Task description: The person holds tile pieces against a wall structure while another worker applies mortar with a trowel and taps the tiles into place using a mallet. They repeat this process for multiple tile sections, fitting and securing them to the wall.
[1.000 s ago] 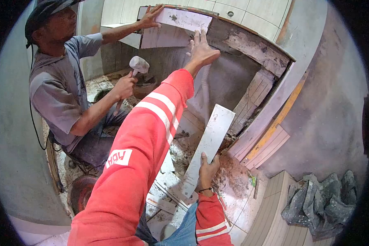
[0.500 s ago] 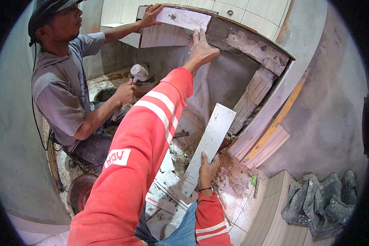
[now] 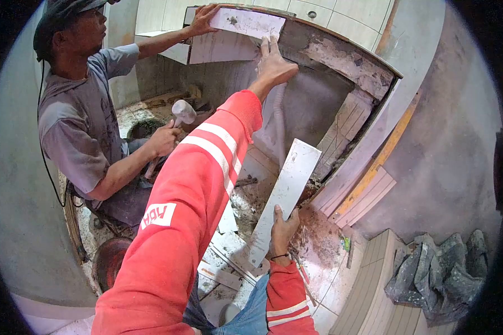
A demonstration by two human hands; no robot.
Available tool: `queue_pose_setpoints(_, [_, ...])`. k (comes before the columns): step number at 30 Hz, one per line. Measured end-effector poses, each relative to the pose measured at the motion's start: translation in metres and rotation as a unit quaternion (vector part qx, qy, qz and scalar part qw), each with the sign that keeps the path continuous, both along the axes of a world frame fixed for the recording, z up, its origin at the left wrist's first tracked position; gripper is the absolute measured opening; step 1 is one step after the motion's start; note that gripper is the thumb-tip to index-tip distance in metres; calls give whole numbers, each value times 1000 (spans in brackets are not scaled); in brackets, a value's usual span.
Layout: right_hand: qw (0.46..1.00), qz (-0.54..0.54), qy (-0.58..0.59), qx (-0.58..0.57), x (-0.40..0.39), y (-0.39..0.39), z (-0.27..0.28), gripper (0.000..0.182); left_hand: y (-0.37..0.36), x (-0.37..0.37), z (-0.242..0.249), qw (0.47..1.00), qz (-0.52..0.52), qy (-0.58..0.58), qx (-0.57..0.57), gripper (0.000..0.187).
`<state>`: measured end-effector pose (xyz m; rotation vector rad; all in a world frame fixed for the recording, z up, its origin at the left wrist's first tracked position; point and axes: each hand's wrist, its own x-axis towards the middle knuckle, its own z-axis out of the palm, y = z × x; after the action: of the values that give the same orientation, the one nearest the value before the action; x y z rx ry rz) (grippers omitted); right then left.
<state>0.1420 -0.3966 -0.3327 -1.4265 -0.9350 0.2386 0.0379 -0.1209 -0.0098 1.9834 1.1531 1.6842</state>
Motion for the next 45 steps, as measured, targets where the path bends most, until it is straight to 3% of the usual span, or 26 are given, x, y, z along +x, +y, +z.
queue_pose_setpoints(17, [1000, -20, -13, -1, 5, 7, -13, 32, -14, 10, 2, 999, 16, -24, -34, 117])
queue_pose_setpoints(19, [1000, -16, -3, 15, 5, 8, -12, 34, 2, 22, -1, 989, -17, -135, 59, 116])
queue_pose_setpoints(20, [1000, -19, -9, -13, 7, 8, -15, 34, -3, 23, 0, 981, -67, -177, 31, 114])
queue_pose_setpoints(27, [999, -18, -19, -31, 1, 6, -6, 32, -11, 20, 17, 940, -162, -298, -38, 116])
queue_pose_setpoints(29, [1000, -2, 8, -15, 3, 10, -13, 32, -7, 17, 21, 898, -245, -352, -98, 119])
queue_pose_setpoints(33, [1000, -7, -2, -18, 3, 13, -17, 34, 11, 20, 25, 885, -261, -364, -131, 121])
queue_pose_setpoints(34, [1000, 0, -7, -20, 2, 11, -13, 34, 20, 24, 27, 868, -267, -398, -128, 80])
queue_pose_setpoints(36, [1000, 13, -11, -22, 1, 12, -11, 35, 28, 22, 25, 852, -267, -432, -123, 40])
queue_pose_setpoints(38, [999, 19, 20, -20, 2, 14, -17, 34, -7, 9, 31, 814, -331, -447, -170, 33])
queue_pose_setpoints(42, [999, 23, 39, -14, 3, 17, -22, 33, 7, 4, 34, 797, -390, -431, -165, 36])
queue_pose_setpoints(45, [998, -11, -26, -54, 1, 14, -13, 33, 7, -2, 36, 755, -433, -452, -194, 46])
